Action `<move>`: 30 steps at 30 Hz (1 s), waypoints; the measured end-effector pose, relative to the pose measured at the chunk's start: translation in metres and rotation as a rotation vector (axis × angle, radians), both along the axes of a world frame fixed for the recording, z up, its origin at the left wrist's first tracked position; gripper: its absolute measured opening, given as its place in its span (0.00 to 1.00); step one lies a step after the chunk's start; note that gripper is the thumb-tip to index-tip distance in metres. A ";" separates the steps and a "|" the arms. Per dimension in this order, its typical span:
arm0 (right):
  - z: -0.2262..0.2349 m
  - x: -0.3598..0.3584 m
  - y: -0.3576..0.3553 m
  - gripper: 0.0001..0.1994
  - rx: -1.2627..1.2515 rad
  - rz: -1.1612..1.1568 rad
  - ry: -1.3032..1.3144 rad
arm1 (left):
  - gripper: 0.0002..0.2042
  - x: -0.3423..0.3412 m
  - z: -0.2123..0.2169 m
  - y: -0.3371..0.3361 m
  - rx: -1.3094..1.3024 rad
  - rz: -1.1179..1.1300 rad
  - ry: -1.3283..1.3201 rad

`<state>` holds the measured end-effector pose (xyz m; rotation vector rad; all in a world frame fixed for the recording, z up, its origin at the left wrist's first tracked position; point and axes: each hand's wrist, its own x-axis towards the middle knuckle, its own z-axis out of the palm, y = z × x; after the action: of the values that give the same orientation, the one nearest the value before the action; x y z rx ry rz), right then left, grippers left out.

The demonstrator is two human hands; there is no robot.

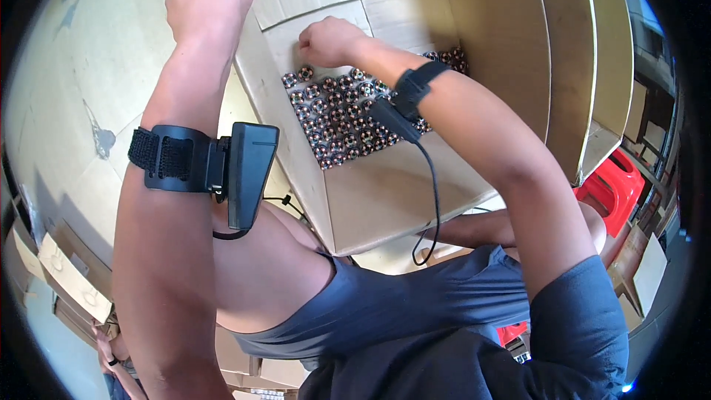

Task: Sorting and arranging small metal spheres into a grid inside a cardboard box.

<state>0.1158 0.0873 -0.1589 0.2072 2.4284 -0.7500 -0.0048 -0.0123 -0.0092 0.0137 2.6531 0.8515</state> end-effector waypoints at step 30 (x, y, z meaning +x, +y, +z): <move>0.134 0.293 0.366 0.17 0.865 -0.836 -0.077 | 0.22 -0.007 -0.019 0.001 0.103 0.009 0.067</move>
<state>0.4083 0.4535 -0.0252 1.6004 2.3921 0.0782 -0.0121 -0.0113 -0.0287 0.0576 2.6695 1.0070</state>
